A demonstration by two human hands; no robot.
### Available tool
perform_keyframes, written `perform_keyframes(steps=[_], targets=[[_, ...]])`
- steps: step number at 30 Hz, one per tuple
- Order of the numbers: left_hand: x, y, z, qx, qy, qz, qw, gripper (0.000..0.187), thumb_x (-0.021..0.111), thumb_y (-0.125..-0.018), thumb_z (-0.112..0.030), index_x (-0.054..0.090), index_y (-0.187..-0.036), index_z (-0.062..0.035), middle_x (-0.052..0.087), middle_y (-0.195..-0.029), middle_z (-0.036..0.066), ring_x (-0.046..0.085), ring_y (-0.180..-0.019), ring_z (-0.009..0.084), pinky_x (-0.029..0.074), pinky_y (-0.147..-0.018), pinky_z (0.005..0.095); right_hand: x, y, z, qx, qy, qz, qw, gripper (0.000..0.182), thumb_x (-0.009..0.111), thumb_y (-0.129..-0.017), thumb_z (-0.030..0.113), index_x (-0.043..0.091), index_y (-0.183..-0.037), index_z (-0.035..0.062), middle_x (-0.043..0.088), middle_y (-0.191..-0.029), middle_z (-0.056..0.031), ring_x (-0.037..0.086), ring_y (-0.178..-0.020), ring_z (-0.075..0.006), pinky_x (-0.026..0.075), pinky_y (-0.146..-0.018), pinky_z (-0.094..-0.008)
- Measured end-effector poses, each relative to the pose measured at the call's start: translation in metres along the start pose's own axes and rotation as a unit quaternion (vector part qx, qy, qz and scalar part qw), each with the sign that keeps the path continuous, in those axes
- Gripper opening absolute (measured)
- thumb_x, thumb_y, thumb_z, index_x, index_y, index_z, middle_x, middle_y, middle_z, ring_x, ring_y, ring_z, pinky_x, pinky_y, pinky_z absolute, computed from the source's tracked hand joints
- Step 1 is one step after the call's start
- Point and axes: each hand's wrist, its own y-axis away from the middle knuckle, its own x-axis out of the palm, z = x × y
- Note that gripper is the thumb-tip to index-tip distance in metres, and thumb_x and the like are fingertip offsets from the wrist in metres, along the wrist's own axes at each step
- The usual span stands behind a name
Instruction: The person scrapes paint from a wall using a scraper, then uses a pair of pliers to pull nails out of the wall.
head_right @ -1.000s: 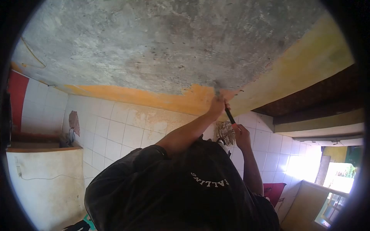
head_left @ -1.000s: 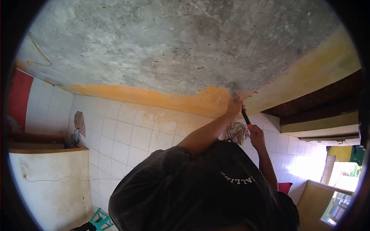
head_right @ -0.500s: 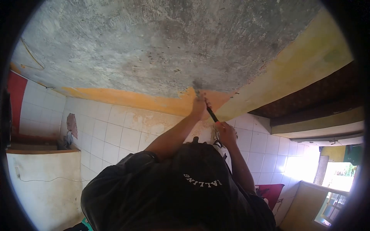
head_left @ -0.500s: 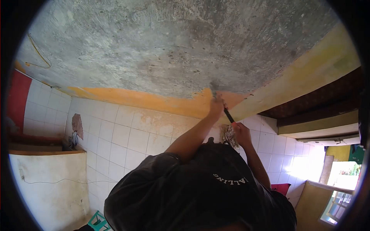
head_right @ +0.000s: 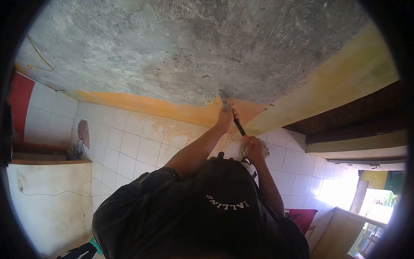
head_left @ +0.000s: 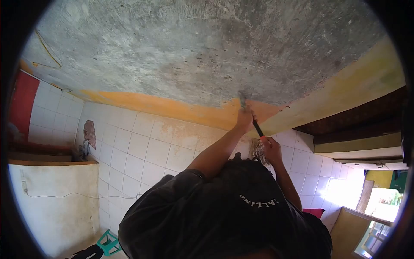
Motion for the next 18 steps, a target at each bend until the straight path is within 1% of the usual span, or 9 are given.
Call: perform_keyframes(steps=[2, 5, 7, 8, 10, 12, 15, 17, 18], targets=[[0.000, -0.018, 0.031, -0.048, 0.018, 0.051, 0.997, 0.020, 0.045, -0.099, -0.030, 0.046, -0.098, -0.0096, 0.040, -0.062, 0.003, 0.044, -0.051, 0.0169, 0.042, -0.051, 0.0366, -0.005, 0.004, -0.007, -0.026, -0.026, -0.019, 0.999, 0.035, 0.057, -0.094, 0.036, 0.063, -0.097, 0.0016, 0.055, -0.062, -0.0094, 0.053, -0.056, -0.0165, 0.043, -0.054, -0.0352], [0.000, -0.017, 0.025, -0.043, 0.059, 0.032, 0.997, 0.022, 0.046, -0.098, -0.031, 0.045, -0.098, -0.0096, 0.040, -0.062, 0.002, 0.044, -0.052, 0.0170, 0.043, -0.051, 0.0372, -0.021, 0.004, 0.014, 0.060, -0.061, 0.028, 0.996, 0.032, 0.058, -0.093, 0.033, 0.063, -0.098, 0.0018, 0.056, -0.063, -0.0096, 0.054, -0.056, -0.0168, 0.044, -0.055, -0.0354], [-0.001, -0.002, 0.003, -0.031, 0.064, 0.024, 0.997, 0.022, 0.047, -0.098, -0.031, 0.046, -0.098, -0.0090, 0.039, -0.063, 0.002, 0.044, -0.052, 0.0169, 0.043, -0.052, 0.0372, -0.008, -0.005, 0.013, -0.042, 0.086, -0.008, 0.995, 0.029, 0.057, -0.094, 0.029, 0.064, -0.096, 0.0014, 0.057, -0.063, -0.0048, 0.052, -0.056, -0.0107, 0.042, -0.053, -0.0302], [-0.002, -0.002, -0.001, -0.028, 0.042, 0.020, 0.998, 0.022, 0.047, -0.098, -0.031, 0.047, -0.099, -0.0090, 0.040, -0.063, 0.002, 0.045, -0.052, 0.0171, 0.044, -0.051, 0.0375, -0.006, -0.004, 0.016, -0.041, 0.085, -0.012, 0.995, 0.029, 0.057, -0.094, 0.029, 0.064, -0.096, 0.0014, 0.057, -0.063, -0.0048, 0.052, -0.056, -0.0107, 0.042, -0.053, -0.0302], [-0.002, -0.008, 0.012, -0.028, 0.025, 0.013, 0.999, 0.022, 0.047, -0.098, -0.031, 0.047, -0.100, -0.0089, 0.040, -0.063, 0.002, 0.045, -0.052, 0.0172, 0.044, -0.051, 0.0378, -0.014, 0.005, 0.034, 0.082, 0.039, 0.046, 0.995, 0.035, 0.056, -0.094, 0.034, 0.064, -0.107, 0.0030, 0.067, -0.079, -0.0157, 0.066, -0.076, -0.0292, 0.050, -0.069, -0.0398], [-0.001, -0.015, 0.031, -0.034, -0.008, 0.042, 0.999, 0.024, 0.046, -0.099, -0.032, 0.046, -0.105, -0.0086, 0.039, -0.062, 0.002, 0.045, -0.052, 0.0163, 0.044, -0.051, 0.0368, -0.017, 0.007, -0.005, 0.058, 0.000, 0.035, 0.998, 0.036, 0.056, -0.093, 0.037, 0.064, -0.107, 0.0037, 0.067, -0.079, -0.0163, 0.066, -0.077, -0.0294, 0.049, -0.070, -0.0406], [0.001, -0.013, 0.029, -0.007, 0.023, 0.035, 0.999, 0.025, 0.045, -0.099, -0.032, 0.046, -0.105, -0.0076, 0.039, -0.062, 0.001, 0.043, -0.051, 0.0153, 0.044, -0.051, 0.0353, -0.018, 0.002, 0.014, 0.054, -0.029, 0.044, 0.997, 0.040, 0.054, -0.094, 0.042, 0.064, -0.105, 0.0057, 0.067, -0.083, -0.0194, 0.066, -0.079, -0.0330, 0.049, -0.072, -0.0427], [-0.010, -0.004, -0.005, 0.002, 0.039, 0.005, 0.999, 0.024, 0.044, -0.098, -0.031, 0.046, -0.103, -0.0076, 0.039, -0.061, 0.000, 0.043, -0.050, 0.0149, 0.044, -0.051, 0.0337, -0.005, -0.008, 0.035, -0.015, 0.056, 0.007, 0.998, 0.037, 0.056, -0.094, 0.039, 0.064, -0.095, 0.0035, 0.062, -0.069, -0.0161, 0.063, -0.065, -0.0303, 0.047, -0.061, -0.0396], [-0.020, -0.009, -0.013, 0.015, 0.021, -0.005, 1.000, 0.024, 0.044, -0.098, -0.032, 0.047, -0.102, -0.0079, 0.038, -0.060, 0.000, 0.043, -0.050, 0.0150, 0.043, -0.051, 0.0335, -0.002, -0.010, 0.045, -0.014, 0.054, 0.003, 0.998, 0.037, 0.056, -0.094, 0.039, 0.064, -0.095, 0.0035, 0.062, -0.069, -0.0161, 0.063, -0.065, -0.0303, 0.047, -0.061, -0.0396]])
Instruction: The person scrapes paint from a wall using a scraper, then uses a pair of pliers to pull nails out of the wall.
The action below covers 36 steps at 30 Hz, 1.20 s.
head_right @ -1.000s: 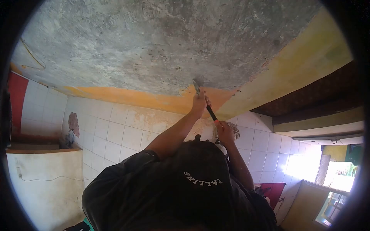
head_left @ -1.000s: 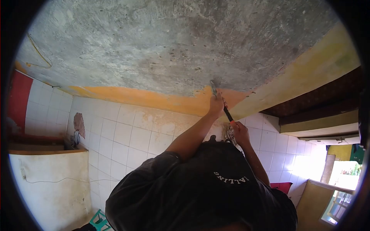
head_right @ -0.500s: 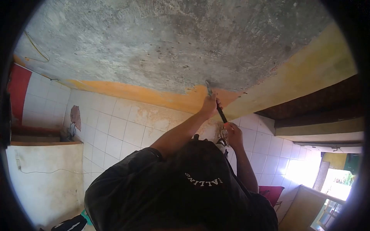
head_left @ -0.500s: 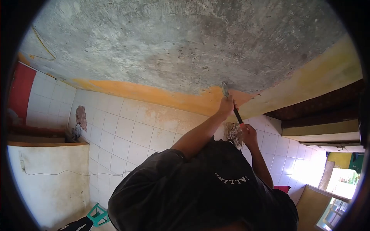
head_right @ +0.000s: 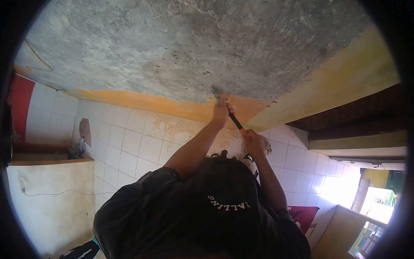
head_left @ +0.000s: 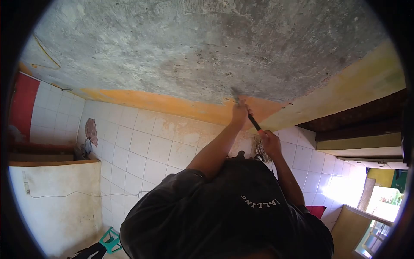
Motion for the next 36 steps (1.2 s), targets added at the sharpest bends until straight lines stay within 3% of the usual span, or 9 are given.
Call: perform_keyframes(steps=[3, 5, 9, 12, 14, 18, 21, 26, 36], targets=[[-0.006, -0.008, 0.008, 0.020, -0.026, -0.016, 0.999, 0.025, 0.046, -0.097, -0.032, 0.047, -0.101, -0.0079, 0.039, -0.058, 0.001, 0.046, -0.050, 0.0164, 0.045, -0.052, 0.0343, 0.004, 0.005, 0.005, 0.035, -0.006, 0.030, 0.999, 0.040, 0.056, -0.093, 0.043, 0.064, -0.095, 0.0040, 0.065, -0.076, -0.0191, 0.065, -0.073, -0.0366, 0.048, -0.065, -0.0424], [0.004, -0.006, 0.024, -0.075, -0.014, 0.024, 0.997, 0.023, 0.047, -0.097, -0.030, 0.047, -0.100, -0.0074, 0.041, -0.059, 0.003, 0.047, -0.050, 0.0184, 0.047, -0.053, 0.0368, 0.002, 0.012, -0.025, 0.037, -0.014, -0.012, 0.999, 0.040, 0.057, -0.092, 0.043, 0.065, -0.095, 0.0039, 0.065, -0.075, -0.0194, 0.065, -0.073, -0.0362, 0.048, -0.065, -0.0429], [0.018, 0.007, 0.015, -0.024, 0.017, -0.008, 1.000, 0.023, 0.046, -0.099, -0.028, 0.050, -0.097, -0.0057, 0.043, -0.061, 0.004, 0.049, -0.051, 0.0201, 0.049, -0.053, 0.0385, -0.017, 0.006, -0.013, 0.082, -0.024, 0.045, 0.995, 0.041, 0.057, -0.092, 0.044, 0.065, -0.097, 0.0041, 0.065, -0.076, -0.0211, 0.065, -0.073, -0.0356, 0.048, -0.065, -0.0426], [-0.038, -0.023, -0.006, 0.056, -0.072, -0.033, 0.995, 0.032, 0.041, -0.100, -0.035, 0.048, -0.104, -0.0036, 0.043, -0.061, 0.004, 0.050, -0.053, 0.0177, 0.049, -0.055, 0.0376, 0.015, -0.018, 0.019, -0.027, 0.025, 0.003, 0.999, 0.040, 0.058, -0.092, 0.042, 0.064, -0.096, 0.0029, 0.062, -0.070, -0.0191, 0.062, -0.066, -0.0300, 0.047, -0.063, -0.0400], [-0.057, -0.031, -0.023, 0.040, -0.063, -0.041, 0.996, 0.035, 0.040, -0.100, -0.037, 0.047, -0.106, -0.0034, 0.044, -0.062, 0.004, 0.050, -0.054, 0.0173, 0.049, -0.055, 0.0373, 0.023, -0.023, 0.041, 0.006, -0.008, 0.109, 0.994, 0.040, 0.056, -0.092, 0.045, 0.064, -0.103, 0.0068, 0.066, -0.083, -0.0201, 0.064, -0.080, -0.0382, 0.049, -0.072, -0.0411], [-0.048, -0.018, -0.019, 0.017, -0.054, -0.034, 0.998, 0.044, 0.038, -0.100, -0.047, 0.044, -0.110, -0.0044, 0.046, -0.065, 0.005, 0.052, -0.057, 0.0181, 0.050, -0.057, 0.0371, 0.024, -0.016, 0.019, -0.016, -0.027, 0.144, 0.989, 0.038, 0.057, -0.092, 0.042, 0.062, -0.105, 0.0057, 0.064, -0.079, -0.0195, 0.064, -0.077, -0.0372, 0.048, -0.069, -0.0418], [-0.020, 0.011, -0.013, -0.024, 0.042, -0.023, 0.999, 0.049, 0.035, -0.099, -0.052, 0.042, -0.113, -0.0059, 0.048, -0.067, 0.006, 0.052, -0.057, 0.0192, 0.050, -0.059, 0.0375, 0.015, -0.007, -0.011, -0.061, -0.082, 0.103, 0.989, 0.040, 0.056, -0.093, 0.041, 0.060, -0.105, 0.0036, 0.061, -0.071, -0.0137, 0.062, -0.069, -0.0297, 0.046, -0.064, -0.0412], [0.006, 0.025, 0.011, -0.026, 0.035, -0.013, 0.999, 0.048, 0.033, -0.100, -0.052, 0.040, -0.115, -0.0068, 0.048, -0.067, 0.006, 0.052, -0.058, 0.0202, 0.049, -0.060, 0.0373, -0.009, -0.002, -0.050, 0.064, -0.223, 0.233, 0.944, 0.034, 0.053, -0.097, 0.036, 0.057, -0.110, 0.0054, 0.048, -0.061, 0.0001, 0.044, -0.048, -0.0075, 0.036, -0.045, -0.0234], [0.105, 0.047, 0.052, 0.088, 0.111, -0.012, 0.990, 0.038, 0.035, -0.100, -0.048, 0.035, -0.084, -0.0137, 0.030, -0.060, -0.002, 0.034, -0.050, 0.0111, 0.034, -0.049, 0.0288, -0.125, -0.020, -0.058, 0.073, -0.262, 0.385, 0.882, 0.028, 0.053, -0.097, 0.028, 0.052, -0.114, 0.0071, 0.049, -0.061, -0.0013, 0.044, -0.044, -0.0100, 0.040, -0.044, -0.0260]])
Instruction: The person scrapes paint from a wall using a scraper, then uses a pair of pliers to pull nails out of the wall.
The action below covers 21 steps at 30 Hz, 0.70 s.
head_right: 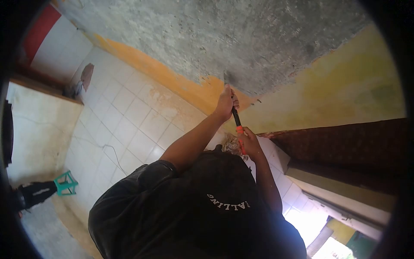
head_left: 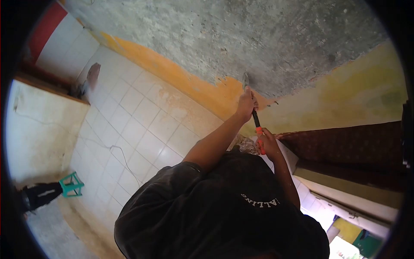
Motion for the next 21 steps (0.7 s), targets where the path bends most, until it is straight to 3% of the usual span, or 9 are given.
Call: perform_keyframes(steps=[5, 8, 11, 21], targets=[[0.035, 0.017, 0.057, -0.021, 0.019, -0.017, 0.999, 0.038, 0.037, -0.099, -0.049, 0.037, -0.084, -0.0143, 0.028, -0.057, -0.003, 0.032, -0.047, 0.0099, 0.032, -0.046, 0.0280, -0.050, 0.037, -0.027, 0.024, -0.169, 0.094, 0.981, 0.040, 0.048, -0.098, 0.033, 0.044, -0.130, 0.0104, 0.045, -0.062, -0.0029, 0.041, -0.041, -0.0131, 0.038, -0.042, -0.0264], [0.048, 0.015, 0.090, 0.003, -0.015, -0.045, 0.999, 0.039, 0.037, -0.098, -0.047, 0.041, -0.087, -0.0101, 0.032, -0.052, -0.001, 0.034, -0.040, 0.0114, 0.033, -0.040, 0.0281, -0.073, 0.051, -0.046, 0.071, -0.240, 0.083, 0.965, 0.046, 0.044, -0.100, 0.039, 0.040, -0.137, 0.0121, 0.041, -0.060, -0.0023, 0.039, -0.040, -0.0129, 0.036, -0.041, -0.0265], [0.054, 0.014, 0.106, 0.024, -0.049, -0.075, 0.996, 0.042, 0.038, -0.098, -0.047, 0.042, -0.090, -0.0068, 0.034, -0.052, 0.000, 0.037, -0.040, 0.0121, 0.035, -0.040, 0.0289, -0.084, 0.052, -0.056, 0.073, -0.209, 0.053, 0.974, 0.050, 0.040, -0.101, 0.045, 0.039, -0.139, 0.0128, 0.041, -0.059, -0.0018, 0.036, -0.038, -0.0116, 0.033, -0.038, -0.0258], [0.069, 0.015, 0.124, 0.040, -0.062, -0.097, 0.993, 0.040, 0.030, -0.101, -0.047, 0.038, -0.089, -0.0090, 0.030, -0.051, -0.002, 0.032, -0.040, 0.0101, 0.033, -0.040, 0.0280, -0.104, 0.051, -0.065, 0.050, -0.085, -0.016, 0.995, 0.045, 0.039, -0.101, 0.043, 0.046, -0.132, 0.0106, 0.037, -0.054, -0.0004, 0.033, -0.036, -0.0092, 0.028, -0.034, -0.0256]])
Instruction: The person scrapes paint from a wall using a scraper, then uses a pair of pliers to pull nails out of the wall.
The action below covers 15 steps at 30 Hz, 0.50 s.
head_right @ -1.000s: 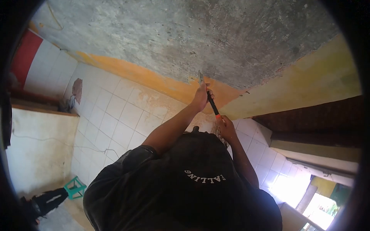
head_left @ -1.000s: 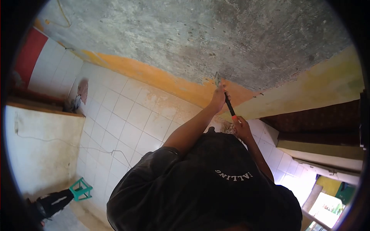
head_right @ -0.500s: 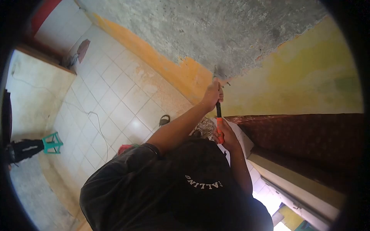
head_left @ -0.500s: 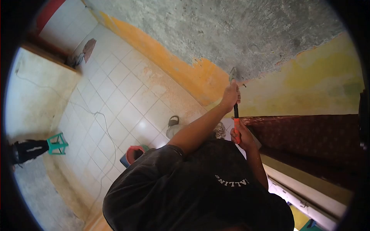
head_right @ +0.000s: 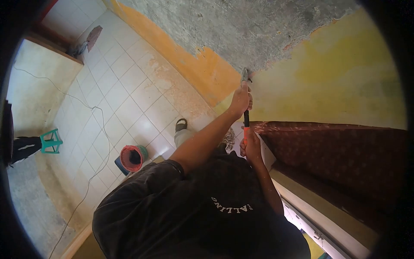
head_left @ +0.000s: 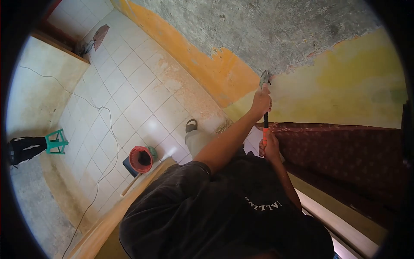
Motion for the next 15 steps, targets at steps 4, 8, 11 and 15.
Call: perform_keyframes(steps=[4, 8, 11, 15], targets=[[-0.008, -0.010, -0.005, 0.022, 0.007, -0.002, 1.000, 0.042, 0.030, -0.101, -0.049, 0.037, -0.090, -0.0084, 0.030, -0.051, -0.002, 0.032, -0.040, 0.0102, 0.033, -0.040, 0.0277, 0.004, -0.009, 0.009, -0.005, 0.034, -0.011, 0.999, 0.044, 0.040, -0.101, 0.043, 0.049, -0.128, 0.0094, 0.038, -0.053, -0.0006, 0.033, -0.035, -0.0097, 0.028, -0.033, -0.0260], [-0.014, -0.011, -0.007, 0.021, 0.011, 0.005, 1.000, 0.044, 0.030, -0.100, -0.050, 0.038, -0.090, -0.0077, 0.032, -0.052, -0.001, 0.033, -0.040, 0.0105, 0.034, -0.040, 0.0282, 0.012, -0.011, 0.009, -0.014, 0.049, -0.039, 0.998, 0.045, 0.038, -0.101, 0.043, 0.051, -0.125, 0.0072, 0.037, -0.051, -0.0008, 0.033, -0.034, -0.0102, 0.029, -0.033, -0.0265], [-0.010, -0.008, 0.006, 0.013, -0.004, 0.002, 1.000, 0.045, 0.031, -0.100, -0.051, 0.039, -0.091, -0.0070, 0.034, -0.053, 0.000, 0.036, -0.041, 0.0112, 0.036, -0.040, 0.0287, 0.002, -0.007, -0.005, -0.038, 0.062, -0.019, 0.997, 0.047, 0.038, -0.101, 0.044, 0.051, -0.125, 0.0060, 0.036, -0.051, -0.0008, 0.034, -0.035, -0.0101, 0.030, -0.033, -0.0267], [-0.010, -0.015, 0.004, 0.003, -0.027, -0.011, 1.000, 0.047, 0.032, -0.100, -0.052, 0.040, -0.092, -0.0064, 0.035, -0.053, 0.001, 0.038, -0.041, 0.0123, 0.036, -0.040, 0.0290, 0.002, -0.011, 0.002, -0.034, 0.072, -0.007, 0.997, 0.048, 0.037, -0.101, 0.044, 0.050, -0.126, 0.0054, 0.037, -0.051, -0.0009, 0.035, -0.035, -0.0100, 0.030, -0.033, -0.0266]])
